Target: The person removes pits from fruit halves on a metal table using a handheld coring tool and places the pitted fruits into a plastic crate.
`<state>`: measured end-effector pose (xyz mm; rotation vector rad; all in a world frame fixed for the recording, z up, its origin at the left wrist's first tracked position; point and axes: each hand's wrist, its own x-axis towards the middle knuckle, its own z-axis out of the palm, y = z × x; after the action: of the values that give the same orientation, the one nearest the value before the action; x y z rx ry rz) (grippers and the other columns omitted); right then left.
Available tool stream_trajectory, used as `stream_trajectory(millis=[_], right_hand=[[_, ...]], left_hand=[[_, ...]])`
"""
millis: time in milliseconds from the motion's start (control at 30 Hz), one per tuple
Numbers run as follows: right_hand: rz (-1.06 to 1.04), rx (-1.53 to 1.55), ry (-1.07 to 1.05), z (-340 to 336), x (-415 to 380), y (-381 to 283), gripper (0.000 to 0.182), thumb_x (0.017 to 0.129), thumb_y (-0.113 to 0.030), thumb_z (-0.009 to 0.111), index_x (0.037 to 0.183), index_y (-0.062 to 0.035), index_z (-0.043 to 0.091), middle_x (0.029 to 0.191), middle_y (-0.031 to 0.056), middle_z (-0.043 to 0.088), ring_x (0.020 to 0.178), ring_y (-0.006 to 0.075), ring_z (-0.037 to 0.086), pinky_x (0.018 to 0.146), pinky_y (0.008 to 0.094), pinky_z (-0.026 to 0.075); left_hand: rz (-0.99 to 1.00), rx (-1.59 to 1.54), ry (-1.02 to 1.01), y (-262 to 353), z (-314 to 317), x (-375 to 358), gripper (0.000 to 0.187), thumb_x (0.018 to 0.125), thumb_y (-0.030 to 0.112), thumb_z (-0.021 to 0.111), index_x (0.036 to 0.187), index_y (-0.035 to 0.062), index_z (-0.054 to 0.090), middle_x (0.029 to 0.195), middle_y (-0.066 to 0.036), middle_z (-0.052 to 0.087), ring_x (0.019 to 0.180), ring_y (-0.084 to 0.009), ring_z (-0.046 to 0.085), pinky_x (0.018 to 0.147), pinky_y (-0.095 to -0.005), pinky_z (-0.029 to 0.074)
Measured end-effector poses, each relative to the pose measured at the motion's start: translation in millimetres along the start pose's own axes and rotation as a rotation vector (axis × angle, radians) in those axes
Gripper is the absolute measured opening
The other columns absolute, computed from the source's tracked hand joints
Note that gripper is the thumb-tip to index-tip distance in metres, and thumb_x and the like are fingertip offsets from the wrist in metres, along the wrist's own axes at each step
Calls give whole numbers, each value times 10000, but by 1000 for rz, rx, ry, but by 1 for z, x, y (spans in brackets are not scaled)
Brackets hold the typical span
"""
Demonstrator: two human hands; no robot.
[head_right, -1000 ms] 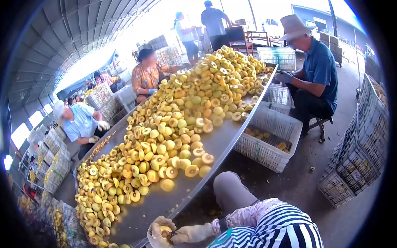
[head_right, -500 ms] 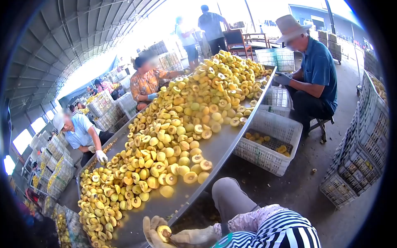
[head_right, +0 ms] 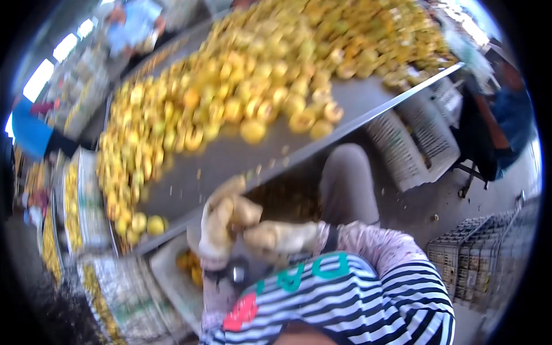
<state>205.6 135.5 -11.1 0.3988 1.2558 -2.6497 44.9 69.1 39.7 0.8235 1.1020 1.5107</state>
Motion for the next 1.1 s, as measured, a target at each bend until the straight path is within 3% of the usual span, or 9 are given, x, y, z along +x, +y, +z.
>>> stream_trajectory(millis=[267,400,500,733,800,833,900,1000,1100], right_hand=[[-187,-353,270,25,23,-9,389,1023,-423,484,776,-122,481,556,-36,377,426,81,328,381,254,267],[351,205,-87,10,21,-18,359,1024,-411,484,810,-124,499,563,-49,368,425,66,329,368,236,273],[263,643,-383,-9,26,11,491,965,-607,543,814,-142,507,539,-36,408,402,63,320,364,233,274],[110,845,-587,-22,22,22,488,935,-597,594,800,-130,549,605,-17,475,480,86,443,415,226,362],[137,699,-370,-25,15,19,497,958,-596,544,776,-134,522,605,-21,453,478,89,435,411,230,358],[175,540,-146,-21,11,11,505,984,-596,489,768,-140,496,588,-28,418,455,84,401,395,230,337],[207,397,156,-14,8,2,532,1035,-597,380,752,-151,445,555,-42,348,409,75,331,363,230,294],[245,563,28,-14,-2,-10,505,1049,-588,337,807,-156,437,549,-47,333,407,64,280,361,223,287],[97,383,95,-18,-11,-20,470,1057,-545,366,861,-130,468,582,-33,388,429,68,331,387,219,295]], left_hand=[[-182,-389,-38,-18,-37,3,383,983,106,505,1327,-47,573,729,-104,665,743,-253,676,852,-426,555],[-215,-430,-186,-19,-48,7,384,997,158,512,1313,-48,582,667,-69,625,654,-224,646,790,-413,537],[-9,-722,-316,-48,-42,16,411,1027,226,501,1342,-31,562,638,-7,554,652,-183,610,732,-397,496],[-294,-1207,462,-47,-23,16,355,1054,244,452,1342,50,525,740,5,472,689,-175,492,805,-381,454],[120,-611,371,-38,-25,-15,340,1030,217,526,1328,52,523,733,0,403,682,-166,449,745,-348,487],[155,-646,355,-23,-37,-33,292,1018,208,547,1254,41,589,736,-2,496,703,-167,524,711,-305,497],[-78,384,707,20,-47,-62,214,996,151,536,1049,19,697,912,-122,728,798,-217,691,697,-281,531],[116,1568,372,44,-80,-74,195,920,34,602,1079,-33,693,1026,-148,727,951,-292,694,884,-369,535],[240,1148,418,65,-39,-27,225,885,4,633,1100,-1,700,1185,-182,678,1145,-298,627,1019,-382,466]])
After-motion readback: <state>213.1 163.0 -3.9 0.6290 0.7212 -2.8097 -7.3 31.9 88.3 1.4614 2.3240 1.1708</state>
